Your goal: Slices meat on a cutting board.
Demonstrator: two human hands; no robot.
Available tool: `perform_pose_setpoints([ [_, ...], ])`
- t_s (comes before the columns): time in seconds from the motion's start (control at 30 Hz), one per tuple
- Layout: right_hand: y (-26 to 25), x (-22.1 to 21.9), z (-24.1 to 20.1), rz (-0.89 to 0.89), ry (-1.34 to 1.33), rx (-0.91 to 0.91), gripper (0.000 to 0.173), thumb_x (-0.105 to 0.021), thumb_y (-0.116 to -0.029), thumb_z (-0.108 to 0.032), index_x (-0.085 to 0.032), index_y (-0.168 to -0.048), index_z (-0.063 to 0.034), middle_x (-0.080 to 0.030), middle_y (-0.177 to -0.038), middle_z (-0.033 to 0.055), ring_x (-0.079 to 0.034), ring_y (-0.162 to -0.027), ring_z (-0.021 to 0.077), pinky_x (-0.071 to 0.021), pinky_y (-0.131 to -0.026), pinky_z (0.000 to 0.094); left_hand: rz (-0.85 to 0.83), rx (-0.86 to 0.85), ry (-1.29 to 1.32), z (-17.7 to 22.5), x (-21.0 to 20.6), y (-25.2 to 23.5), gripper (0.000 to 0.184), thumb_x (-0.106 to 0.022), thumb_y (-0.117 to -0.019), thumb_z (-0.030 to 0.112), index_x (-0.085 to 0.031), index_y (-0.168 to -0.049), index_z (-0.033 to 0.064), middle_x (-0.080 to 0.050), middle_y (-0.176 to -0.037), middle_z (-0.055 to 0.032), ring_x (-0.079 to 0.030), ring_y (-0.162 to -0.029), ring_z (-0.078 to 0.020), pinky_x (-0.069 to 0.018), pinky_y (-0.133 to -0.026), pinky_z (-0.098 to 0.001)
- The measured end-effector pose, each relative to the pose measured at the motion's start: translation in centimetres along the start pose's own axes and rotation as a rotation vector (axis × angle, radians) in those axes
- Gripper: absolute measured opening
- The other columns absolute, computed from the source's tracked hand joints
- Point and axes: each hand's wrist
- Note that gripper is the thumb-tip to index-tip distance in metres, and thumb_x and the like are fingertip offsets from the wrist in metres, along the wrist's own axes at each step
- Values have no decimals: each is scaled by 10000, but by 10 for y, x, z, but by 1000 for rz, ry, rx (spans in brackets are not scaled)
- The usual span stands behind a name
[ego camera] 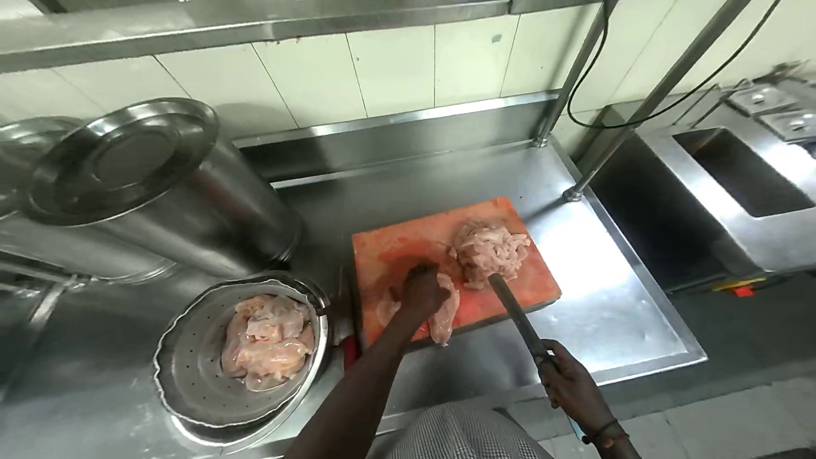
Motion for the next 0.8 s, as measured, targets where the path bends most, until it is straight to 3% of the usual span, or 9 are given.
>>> perform_pose_setpoints([
  [0.13,-1,1,9,40,-37,22,355,-528,-1018,-233,-573,-1346,-105,-561,-650,21,-524,-457,138,-477,-426,313,-104,-38,44,16,6,-3,374,-743,-874,110,-649,-1228,32,-689,-1146,-213,-675,-1081,-378,-540,-927,-595],
  [0.3,0,2,11,99,-115,-7,343,-521,-1024,-199,-562,-1349,-101,-555,-644,30,-526,-457,145,-479,-422,311,64,-83,421,20,45,8,326,-776,-837,47,-644,-1128,-17,-673,-999,-186,-669,-891,-305,-571,-806,-512],
  [0.37,-2,2,8,104,-126,-4,339,-527,-1020,-171,-563,-1347,-93,-554,-640,36,-525,-451,147,-478,-417,308,203,-92,577,18,70,7,318,-777,-844,26,-642,-1122,-46,-667,-1005,-193,-662,-890,-283,-574,-808,-479],
  [0.43,-3,1,5,101,-126,3,341,-532,-1019,-162,-560,-1351,-91,-551,-639,43,-520,-446,150,-475,-414,306,334,-30,648,4,91,2,397,-783,-859,50,-610,-1205,-39,-654,-1057,-194,-659,-920,-273,-582,-821,-459],
  [0.53,-3,-1,1,102,-126,-1,328,-524,-1025,-143,-564,-1348,-99,-547,-643,47,-510,-442,148,-469,-409,304,396,165,495,-33,99,0,677,-816,-861,184,-504,-1446,51,-597,-1340,-221,-609,-1183,-357,-515,-980,-556],
  [0.57,-2,-3,1,103,-133,-5,327,-523,-1029,-136,-565,-1351,-98,-544,-642,50,-507,-441,149,-469,-408,304,363,203,397,-46,94,4,677,-796,-891,237,-494,-1467,50,-566,-1399,-231,-571,-1258,-387,-477,-1034,-592],
  [0.6,-1,-3,1,103,-136,-9,321,-521,-1037,-135,-566,-1352,-96,-545,-641,52,-509,-440,150,-471,-408,303,305,214,291,-58,87,12,615,-765,-923,269,-527,-1437,30,-574,-1386,-243,-570,-1264,-406,-466,-1049,-611],
  [0.7,0,-7,3,81,-137,-25,316,-523,-1039,-139,-566,-1349,-96,-543,-641,56,-511,-447,151,-470,-414,302,85,231,57,-81,56,32,389,-722,-946,315,-685,-1217,38,-683,-1186,-217,-657,-1112,-403,-509,-949,-654],
  [0.8,-1,-12,4,42,-110,-37,319,-530,-1044,-154,-562,-1357,-103,-556,-651,61,-523,-453,161,-477,-419,310,12,243,-22,-82,42,44,315,-725,-943,285,-711,-1126,29,-684,-1155,-216,-659,-1094,-403,-514,-937,-646],
])
Point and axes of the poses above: each hand's wrist, its own y-axis away from the middle knuckle, its own x-axis out of the back of the hand, z = x × y
